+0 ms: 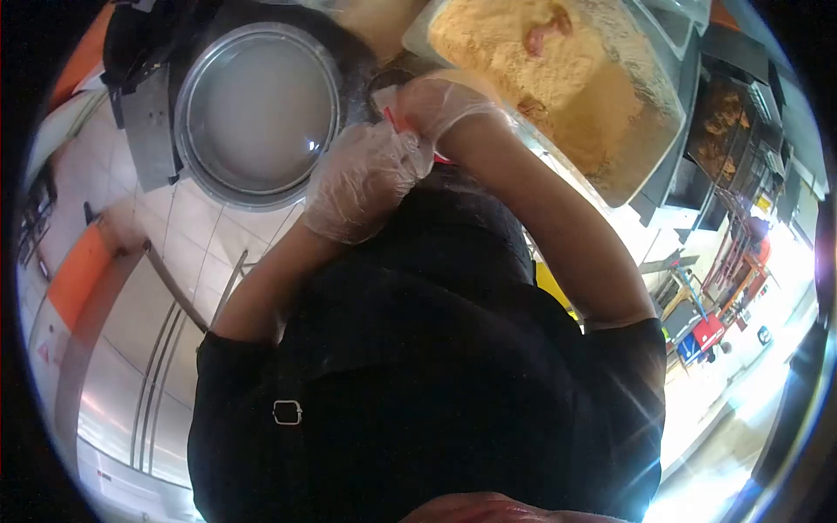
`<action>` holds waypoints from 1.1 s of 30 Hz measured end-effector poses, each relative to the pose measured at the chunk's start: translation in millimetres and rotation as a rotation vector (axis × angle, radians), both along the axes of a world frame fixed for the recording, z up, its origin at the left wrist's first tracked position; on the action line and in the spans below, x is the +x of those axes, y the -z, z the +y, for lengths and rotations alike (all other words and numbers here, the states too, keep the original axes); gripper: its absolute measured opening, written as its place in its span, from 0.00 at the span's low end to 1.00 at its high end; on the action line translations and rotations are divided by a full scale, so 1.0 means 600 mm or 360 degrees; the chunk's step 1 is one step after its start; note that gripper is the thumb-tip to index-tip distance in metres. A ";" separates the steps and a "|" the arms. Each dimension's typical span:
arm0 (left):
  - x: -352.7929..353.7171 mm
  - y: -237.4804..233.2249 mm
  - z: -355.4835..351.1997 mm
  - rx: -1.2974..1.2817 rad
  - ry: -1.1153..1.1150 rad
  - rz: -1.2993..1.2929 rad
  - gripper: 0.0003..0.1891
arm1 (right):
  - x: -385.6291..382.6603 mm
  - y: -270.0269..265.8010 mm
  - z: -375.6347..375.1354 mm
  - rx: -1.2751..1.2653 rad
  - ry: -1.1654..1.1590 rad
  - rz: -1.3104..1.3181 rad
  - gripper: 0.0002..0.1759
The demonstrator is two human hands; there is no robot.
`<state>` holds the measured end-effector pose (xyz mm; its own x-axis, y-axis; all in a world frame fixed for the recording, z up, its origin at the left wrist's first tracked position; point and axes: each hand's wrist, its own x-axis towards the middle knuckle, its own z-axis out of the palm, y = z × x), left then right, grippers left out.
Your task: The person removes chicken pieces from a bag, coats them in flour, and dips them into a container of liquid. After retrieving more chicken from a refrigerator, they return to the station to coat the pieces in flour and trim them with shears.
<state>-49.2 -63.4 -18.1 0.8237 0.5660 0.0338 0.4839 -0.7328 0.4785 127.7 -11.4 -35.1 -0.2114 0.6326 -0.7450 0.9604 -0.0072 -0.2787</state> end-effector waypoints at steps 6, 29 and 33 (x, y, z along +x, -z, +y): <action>-0.006 -0.008 0.010 -0.0016 -0.0039 0.0023 0.16 | -0.005 -0.011 0.019 -0.0075 -0.0271 -0.0034 0.17; -0.025 0.018 0.008 0.0015 -0.0004 -0.0088 0.13 | -0.035 0.020 0.011 -0.0145 0.0255 -0.0243 0.24; -0.022 -0.001 0.021 0.0050 0.0087 -0.0148 0.13 | -0.042 -0.021 0.018 -0.0233 0.0300 -0.0328 0.25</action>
